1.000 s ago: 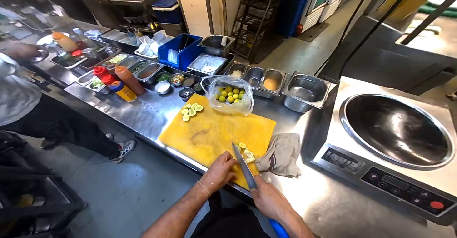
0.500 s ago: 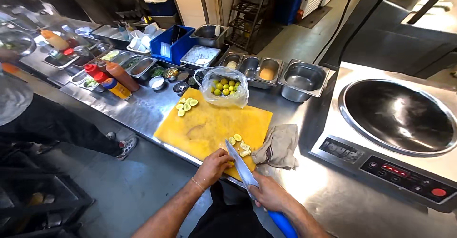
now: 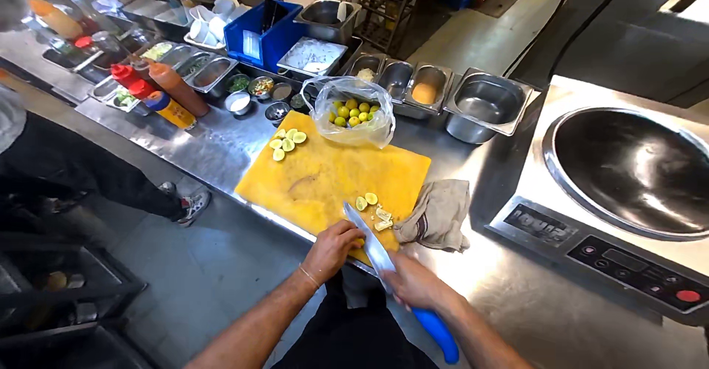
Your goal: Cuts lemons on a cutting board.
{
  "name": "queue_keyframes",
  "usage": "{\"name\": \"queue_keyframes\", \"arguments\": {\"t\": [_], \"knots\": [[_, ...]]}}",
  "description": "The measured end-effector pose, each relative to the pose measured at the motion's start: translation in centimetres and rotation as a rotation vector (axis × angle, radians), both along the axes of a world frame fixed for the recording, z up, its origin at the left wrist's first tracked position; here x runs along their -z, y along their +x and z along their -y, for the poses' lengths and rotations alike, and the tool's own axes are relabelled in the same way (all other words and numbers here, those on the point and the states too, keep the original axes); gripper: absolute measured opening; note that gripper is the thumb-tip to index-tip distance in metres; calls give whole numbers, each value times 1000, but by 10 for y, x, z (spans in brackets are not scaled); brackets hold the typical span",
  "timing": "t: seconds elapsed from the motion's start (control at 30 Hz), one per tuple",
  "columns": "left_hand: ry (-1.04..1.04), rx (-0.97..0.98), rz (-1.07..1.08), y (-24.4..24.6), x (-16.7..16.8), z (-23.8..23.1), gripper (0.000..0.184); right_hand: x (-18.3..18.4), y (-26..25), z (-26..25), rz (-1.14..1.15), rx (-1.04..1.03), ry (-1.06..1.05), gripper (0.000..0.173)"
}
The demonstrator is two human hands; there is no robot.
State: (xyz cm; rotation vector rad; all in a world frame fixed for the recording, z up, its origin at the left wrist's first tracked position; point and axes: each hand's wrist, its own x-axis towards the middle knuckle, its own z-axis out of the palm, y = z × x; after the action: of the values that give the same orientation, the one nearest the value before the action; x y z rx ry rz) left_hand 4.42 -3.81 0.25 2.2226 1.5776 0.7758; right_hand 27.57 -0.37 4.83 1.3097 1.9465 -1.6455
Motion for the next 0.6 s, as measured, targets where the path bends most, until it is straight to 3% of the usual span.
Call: {"name": "queue_keyframes", "arguments": {"t": [0.1, 0.33, 0.47, 0.6], "knots": [[16, -12, 15, 1, 3, 0, 13, 10, 17, 21, -28, -4, -28, 39], [50, -12, 33, -5, 7, 6, 13, -9, -27, 10, 168, -74, 185, 39], [95, -85, 108, -16, 9, 9, 8, -13, 19, 49, 223, -84, 201, 42], [14, -138, 183, -26, 7, 18, 15, -28, 33, 44, 339, -96, 281, 44]]}}
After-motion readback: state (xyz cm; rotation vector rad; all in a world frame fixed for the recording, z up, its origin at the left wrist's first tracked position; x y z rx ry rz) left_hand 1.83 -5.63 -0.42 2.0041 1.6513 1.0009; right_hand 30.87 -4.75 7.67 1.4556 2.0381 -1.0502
